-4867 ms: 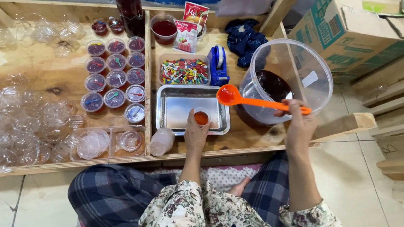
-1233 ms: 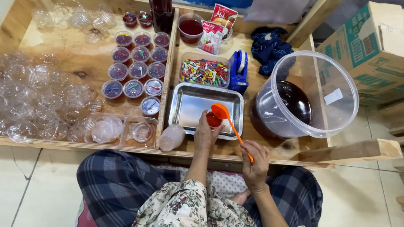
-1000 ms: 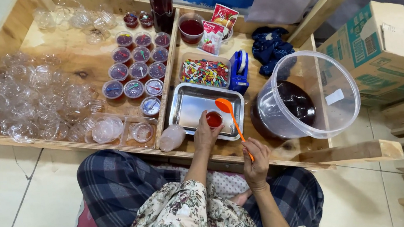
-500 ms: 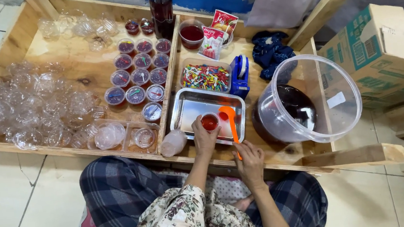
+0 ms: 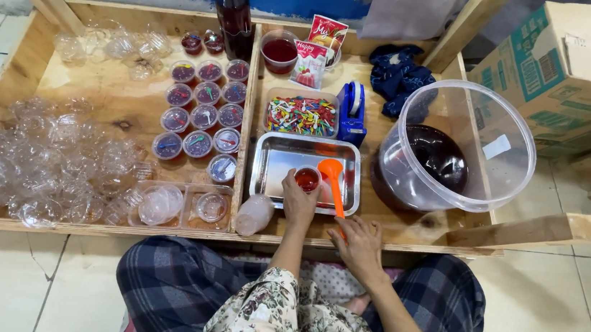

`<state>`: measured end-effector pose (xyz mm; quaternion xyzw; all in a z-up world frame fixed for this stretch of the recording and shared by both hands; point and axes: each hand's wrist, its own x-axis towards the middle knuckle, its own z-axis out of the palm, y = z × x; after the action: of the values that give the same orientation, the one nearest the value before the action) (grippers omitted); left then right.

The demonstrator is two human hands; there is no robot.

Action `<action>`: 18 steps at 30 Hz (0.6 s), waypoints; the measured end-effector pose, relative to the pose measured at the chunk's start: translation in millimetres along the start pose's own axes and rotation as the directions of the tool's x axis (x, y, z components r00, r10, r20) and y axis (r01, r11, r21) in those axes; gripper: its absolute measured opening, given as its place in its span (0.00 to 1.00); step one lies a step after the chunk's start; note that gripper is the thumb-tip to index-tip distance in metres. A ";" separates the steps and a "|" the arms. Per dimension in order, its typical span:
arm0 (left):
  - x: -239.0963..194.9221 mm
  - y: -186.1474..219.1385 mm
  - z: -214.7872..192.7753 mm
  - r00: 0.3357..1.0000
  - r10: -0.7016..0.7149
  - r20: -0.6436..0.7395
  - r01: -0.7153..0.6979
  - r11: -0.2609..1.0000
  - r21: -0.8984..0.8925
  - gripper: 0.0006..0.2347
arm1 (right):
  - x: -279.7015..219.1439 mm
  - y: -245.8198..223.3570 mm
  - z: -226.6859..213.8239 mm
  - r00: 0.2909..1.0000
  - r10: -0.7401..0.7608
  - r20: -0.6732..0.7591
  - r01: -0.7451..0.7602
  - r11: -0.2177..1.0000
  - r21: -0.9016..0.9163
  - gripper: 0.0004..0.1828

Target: Filling small plastic containers with a dark liquid/grain mixture from a large bucket using a ladle and sealing them with lids.

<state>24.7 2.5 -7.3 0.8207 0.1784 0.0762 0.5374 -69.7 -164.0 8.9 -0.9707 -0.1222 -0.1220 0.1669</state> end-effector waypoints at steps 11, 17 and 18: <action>20.9 10.9 9.5 0.994 -0.099 0.054 0.097 0.995 0.032 0.36 | 84.4 18.9 33.5 0.992 -0.093 0.081 0.104 0.985 -0.137 0.18; 21.1 6.4 13.8 0.995 -0.067 0.078 0.062 0.996 0.058 0.36 | 119.4 13.8 42.5 0.980 -0.118 0.163 0.147 0.972 -0.184 0.18; 22.7 5.7 13.8 0.995 -0.051 0.084 0.046 0.997 0.058 0.36 | 123.6 14.8 46.5 0.979 -0.131 0.158 0.161 0.967 -0.195 0.18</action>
<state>51.3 -2.8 -9.3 0.8335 0.1771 0.0231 0.5228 59.7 -136.8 -3.7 -0.9774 -0.1920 -0.0755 0.0464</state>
